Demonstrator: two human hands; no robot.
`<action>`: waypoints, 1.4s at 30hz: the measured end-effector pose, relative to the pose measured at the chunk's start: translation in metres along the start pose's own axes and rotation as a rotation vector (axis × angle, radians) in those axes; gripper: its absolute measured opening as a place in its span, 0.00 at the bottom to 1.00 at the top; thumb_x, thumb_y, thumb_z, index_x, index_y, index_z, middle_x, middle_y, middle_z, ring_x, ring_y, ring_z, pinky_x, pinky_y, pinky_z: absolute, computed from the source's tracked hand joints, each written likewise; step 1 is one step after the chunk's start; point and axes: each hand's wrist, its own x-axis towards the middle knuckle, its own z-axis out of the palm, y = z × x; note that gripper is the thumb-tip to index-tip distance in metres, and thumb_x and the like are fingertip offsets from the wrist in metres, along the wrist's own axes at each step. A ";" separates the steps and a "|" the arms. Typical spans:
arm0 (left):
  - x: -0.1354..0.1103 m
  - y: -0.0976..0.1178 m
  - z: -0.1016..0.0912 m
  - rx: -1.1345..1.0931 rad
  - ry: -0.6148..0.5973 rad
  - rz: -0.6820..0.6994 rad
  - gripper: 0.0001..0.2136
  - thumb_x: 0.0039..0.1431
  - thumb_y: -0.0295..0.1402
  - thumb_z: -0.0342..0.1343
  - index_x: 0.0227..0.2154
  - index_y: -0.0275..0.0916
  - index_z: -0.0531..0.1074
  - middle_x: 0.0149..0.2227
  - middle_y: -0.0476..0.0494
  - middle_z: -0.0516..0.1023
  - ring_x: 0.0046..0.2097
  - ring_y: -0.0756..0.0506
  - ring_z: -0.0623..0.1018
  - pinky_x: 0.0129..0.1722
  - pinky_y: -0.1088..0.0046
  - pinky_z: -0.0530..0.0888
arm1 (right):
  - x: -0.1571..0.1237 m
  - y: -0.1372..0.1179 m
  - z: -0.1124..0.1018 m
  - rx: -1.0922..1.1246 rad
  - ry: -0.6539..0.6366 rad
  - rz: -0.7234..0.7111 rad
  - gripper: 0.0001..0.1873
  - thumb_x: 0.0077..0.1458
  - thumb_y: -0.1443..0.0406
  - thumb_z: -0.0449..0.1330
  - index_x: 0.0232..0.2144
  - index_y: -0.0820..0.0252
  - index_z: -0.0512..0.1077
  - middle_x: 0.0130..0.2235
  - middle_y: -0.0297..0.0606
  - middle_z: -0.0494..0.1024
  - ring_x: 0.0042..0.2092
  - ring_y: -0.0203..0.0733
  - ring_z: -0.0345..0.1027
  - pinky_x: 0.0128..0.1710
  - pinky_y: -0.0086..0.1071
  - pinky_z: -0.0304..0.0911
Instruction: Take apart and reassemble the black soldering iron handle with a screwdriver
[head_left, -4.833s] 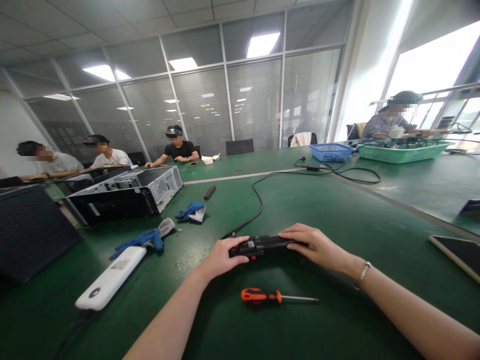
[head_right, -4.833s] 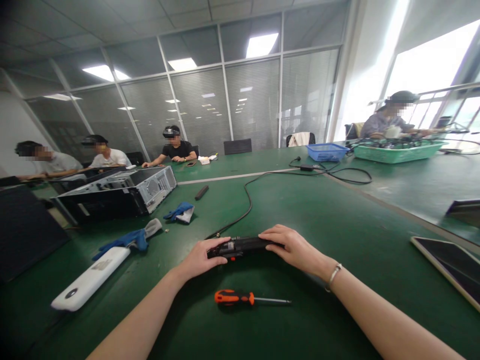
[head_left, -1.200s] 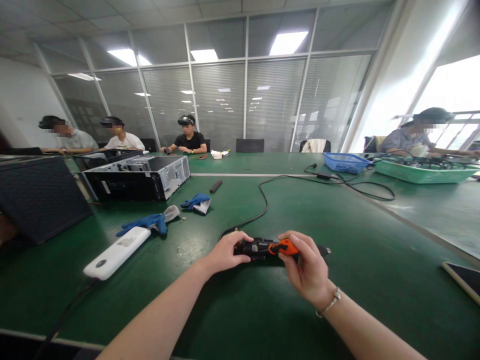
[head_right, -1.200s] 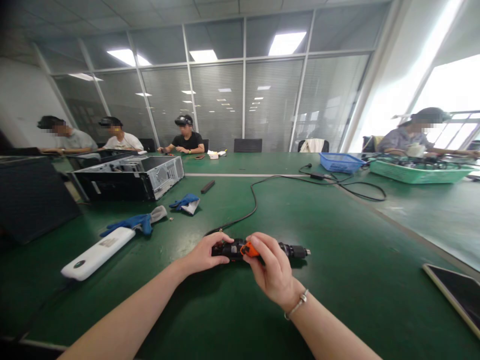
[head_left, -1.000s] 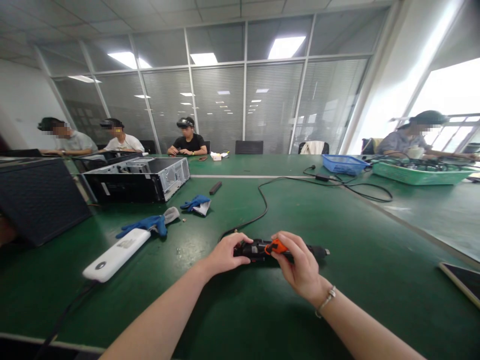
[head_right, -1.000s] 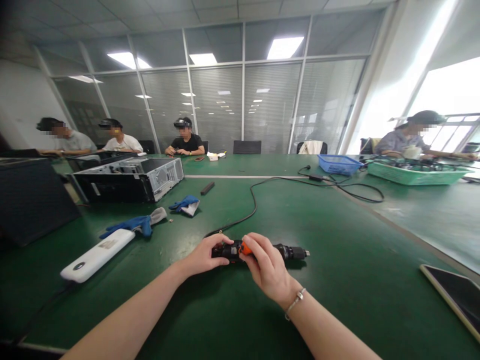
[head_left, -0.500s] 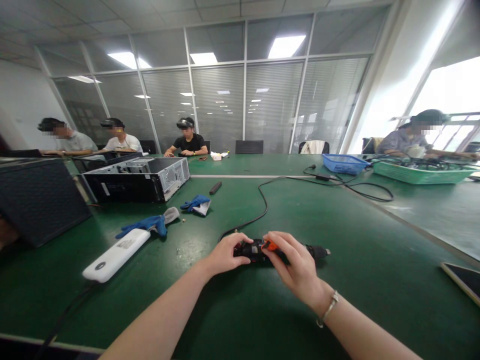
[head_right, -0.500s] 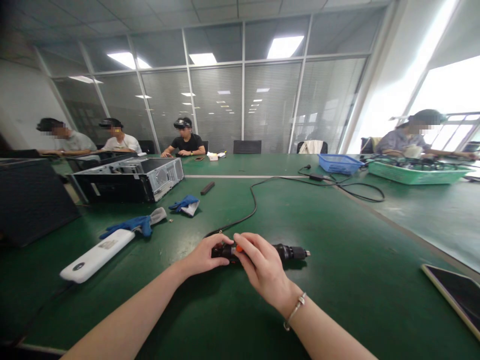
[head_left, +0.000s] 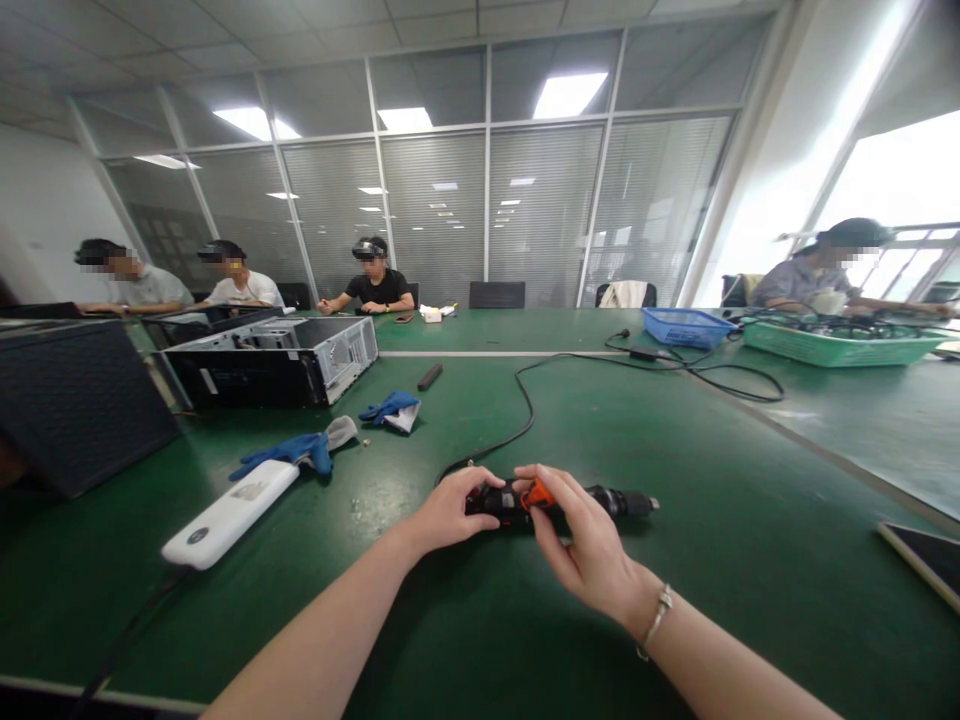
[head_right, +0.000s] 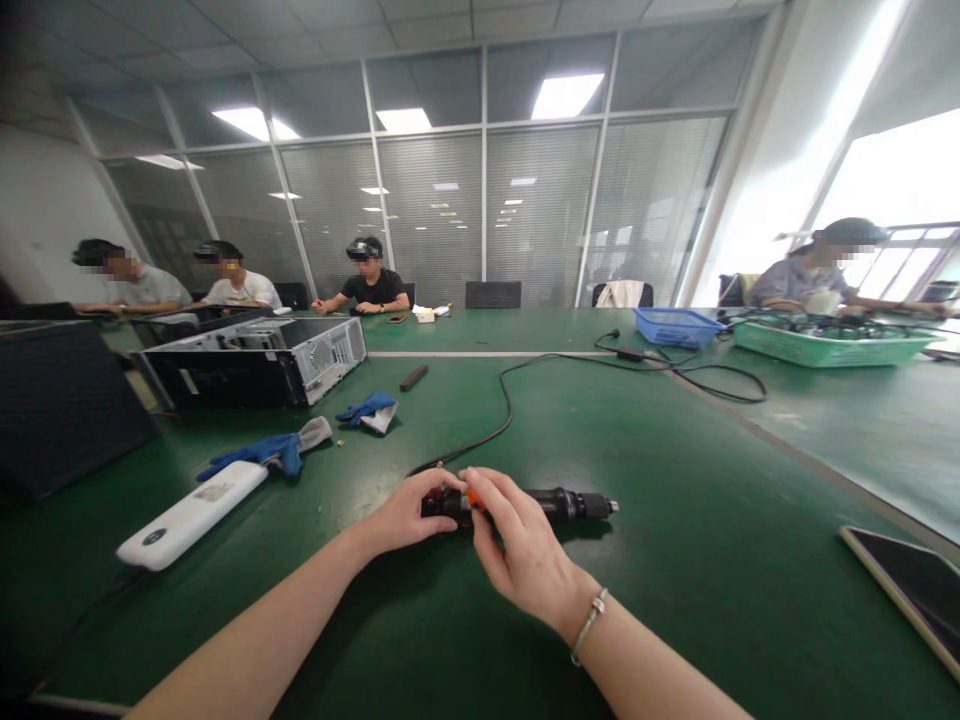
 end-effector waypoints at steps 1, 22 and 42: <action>0.000 0.000 0.000 0.003 0.002 0.000 0.20 0.48 0.30 0.66 0.46 0.41 0.72 0.43 0.46 0.75 0.42 0.44 0.74 0.42 0.70 0.71 | 0.000 0.000 0.000 -0.016 0.022 0.009 0.35 0.59 0.74 0.54 0.65 0.52 0.51 0.51 0.48 0.70 0.50 0.46 0.70 0.46 0.42 0.72; 0.000 0.002 -0.001 0.008 -0.006 0.006 0.21 0.48 0.30 0.66 0.47 0.41 0.72 0.45 0.45 0.75 0.43 0.43 0.75 0.44 0.69 0.71 | -0.003 0.003 -0.002 -0.015 0.023 0.011 0.36 0.58 0.74 0.54 0.65 0.53 0.49 0.53 0.49 0.70 0.50 0.46 0.71 0.48 0.43 0.72; 0.005 0.003 0.008 0.133 -0.050 0.104 0.21 0.61 0.33 0.59 0.57 0.45 0.68 0.51 0.41 0.74 0.51 0.42 0.74 0.53 0.64 0.68 | -0.003 0.015 0.001 0.011 0.195 0.090 0.38 0.58 0.75 0.57 0.65 0.49 0.49 0.48 0.43 0.75 0.45 0.41 0.74 0.44 0.38 0.74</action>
